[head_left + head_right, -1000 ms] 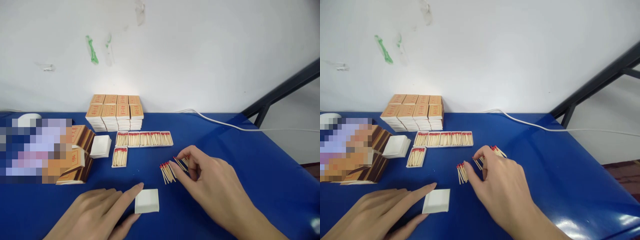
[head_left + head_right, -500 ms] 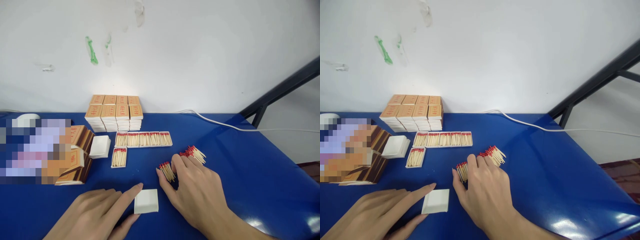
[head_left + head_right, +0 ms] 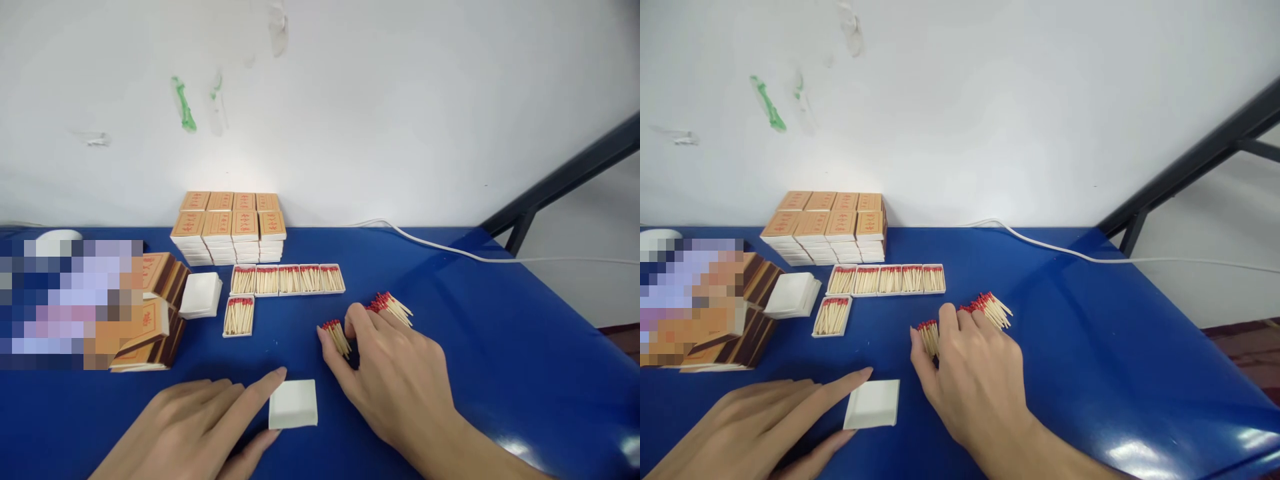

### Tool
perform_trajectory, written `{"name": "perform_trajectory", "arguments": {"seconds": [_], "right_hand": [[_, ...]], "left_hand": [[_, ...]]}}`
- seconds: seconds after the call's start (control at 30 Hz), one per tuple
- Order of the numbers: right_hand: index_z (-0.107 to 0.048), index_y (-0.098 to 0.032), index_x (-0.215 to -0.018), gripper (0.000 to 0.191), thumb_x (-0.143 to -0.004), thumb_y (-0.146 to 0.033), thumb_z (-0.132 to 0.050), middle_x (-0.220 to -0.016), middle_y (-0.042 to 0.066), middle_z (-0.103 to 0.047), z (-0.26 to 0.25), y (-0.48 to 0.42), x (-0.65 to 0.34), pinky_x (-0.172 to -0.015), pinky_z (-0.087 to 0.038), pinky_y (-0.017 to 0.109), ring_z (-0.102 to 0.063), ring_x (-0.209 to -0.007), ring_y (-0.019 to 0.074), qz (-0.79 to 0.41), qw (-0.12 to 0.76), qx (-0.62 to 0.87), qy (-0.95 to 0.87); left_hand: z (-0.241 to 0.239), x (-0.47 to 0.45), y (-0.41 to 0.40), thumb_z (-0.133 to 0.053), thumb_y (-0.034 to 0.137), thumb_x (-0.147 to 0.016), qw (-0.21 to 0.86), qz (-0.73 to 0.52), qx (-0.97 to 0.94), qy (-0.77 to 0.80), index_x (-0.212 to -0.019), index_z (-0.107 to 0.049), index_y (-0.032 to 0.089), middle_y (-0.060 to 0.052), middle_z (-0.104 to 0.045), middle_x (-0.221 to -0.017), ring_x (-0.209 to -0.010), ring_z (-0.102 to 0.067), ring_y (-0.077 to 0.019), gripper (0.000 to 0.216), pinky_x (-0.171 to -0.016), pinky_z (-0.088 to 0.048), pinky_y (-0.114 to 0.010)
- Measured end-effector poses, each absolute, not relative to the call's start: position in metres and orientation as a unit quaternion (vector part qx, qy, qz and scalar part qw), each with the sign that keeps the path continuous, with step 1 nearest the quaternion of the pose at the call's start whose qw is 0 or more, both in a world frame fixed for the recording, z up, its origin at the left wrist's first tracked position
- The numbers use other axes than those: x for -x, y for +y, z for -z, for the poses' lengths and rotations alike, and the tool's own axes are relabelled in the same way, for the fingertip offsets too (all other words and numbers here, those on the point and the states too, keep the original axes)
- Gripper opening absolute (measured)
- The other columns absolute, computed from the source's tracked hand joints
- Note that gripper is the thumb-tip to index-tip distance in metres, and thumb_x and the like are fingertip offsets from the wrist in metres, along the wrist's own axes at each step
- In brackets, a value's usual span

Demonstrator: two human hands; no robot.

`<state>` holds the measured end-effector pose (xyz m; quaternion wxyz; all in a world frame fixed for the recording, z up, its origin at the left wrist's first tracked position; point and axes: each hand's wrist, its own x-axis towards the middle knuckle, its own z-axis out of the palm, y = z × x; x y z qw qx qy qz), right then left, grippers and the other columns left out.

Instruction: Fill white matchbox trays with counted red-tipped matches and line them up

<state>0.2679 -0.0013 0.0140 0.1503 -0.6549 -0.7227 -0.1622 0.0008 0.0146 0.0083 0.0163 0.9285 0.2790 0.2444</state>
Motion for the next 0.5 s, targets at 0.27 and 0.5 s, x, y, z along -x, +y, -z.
{"name": "perform_trajectory", "arguments": {"seconds": [0.27, 0.5], "right_hand": [[-0.062, -0.026, -0.082, 0.036, -0.111, -0.047, -0.059, -0.061, -0.005, -0.065, -0.03, 0.009, -0.302, -0.047, -0.027, 0.029, -0.055, -0.042, 0.0149, 0.103, 0.19, 0.68, -0.701], [-0.069, -0.028, -0.08, 0.023, -0.101, -0.038, -0.071, -0.06, -0.008, -0.066, -0.035, 0.008, -0.313, -0.045, -0.033, 0.028, -0.062, -0.045, 0.0156, 0.051, 0.181, 0.668, -0.72]], "left_hand": [[-0.006, 0.002, 0.015, -0.039, 0.043, -0.128, 0.036, -0.237, -0.929, 0.281, -0.147, -0.067, 0.021, 0.006, -0.084, -0.082, -0.062, -0.083, -0.0146, 0.041, -0.056, -0.063, -0.027], [-0.002, 0.004, 0.015, -0.041, 0.045, -0.127, 0.052, -0.231, -0.928, 0.289, -0.152, -0.066, 0.022, 0.003, -0.087, -0.088, -0.066, -0.084, -0.0142, 0.043, -0.064, -0.068, -0.024]]}}
